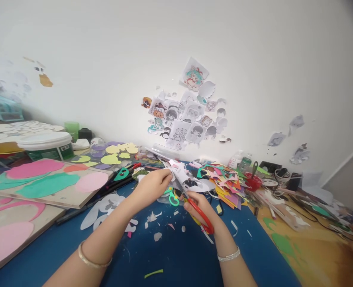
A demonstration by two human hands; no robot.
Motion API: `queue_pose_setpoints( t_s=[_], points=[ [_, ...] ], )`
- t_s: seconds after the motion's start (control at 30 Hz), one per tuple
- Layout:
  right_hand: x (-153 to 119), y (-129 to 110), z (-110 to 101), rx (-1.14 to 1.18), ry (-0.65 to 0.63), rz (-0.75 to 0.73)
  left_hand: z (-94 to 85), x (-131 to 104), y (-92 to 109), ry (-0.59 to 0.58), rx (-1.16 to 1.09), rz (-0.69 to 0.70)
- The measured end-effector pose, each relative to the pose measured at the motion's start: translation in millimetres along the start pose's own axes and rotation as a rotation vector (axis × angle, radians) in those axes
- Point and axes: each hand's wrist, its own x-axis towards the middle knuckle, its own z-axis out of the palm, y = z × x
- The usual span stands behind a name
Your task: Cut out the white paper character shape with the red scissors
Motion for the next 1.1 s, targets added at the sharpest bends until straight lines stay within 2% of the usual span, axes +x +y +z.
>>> queue_pose_setpoints(
  t_s=[0.17,0.4,0.57,0.67,0.83,1.1],
  points=[
    [-1,-2,-1,0.059,-0.072,0.021,1.3,1,-1,0.013,-0.043,-0.007],
    [-1,-1,2,0.118,-0.047,0.02,6.0,2,-5,0.063,-0.151,-0.018],
    [0,-3,3,0.17,-0.002,0.019,11.9,3,-3,0.033,-0.262,-0.054],
    [0,-3,4,0.153,0.011,-0.01,16.1,5,-1,0.075,-0.309,-0.071],
    [0,2,5,0.163,-0.029,-0.001,17.0,6,-2,0.111,-0.204,-0.036],
    [-1,4,3,0.171,-0.043,-0.008,6.4,1,-2,0.085,-0.094,0.035]
  ],
)
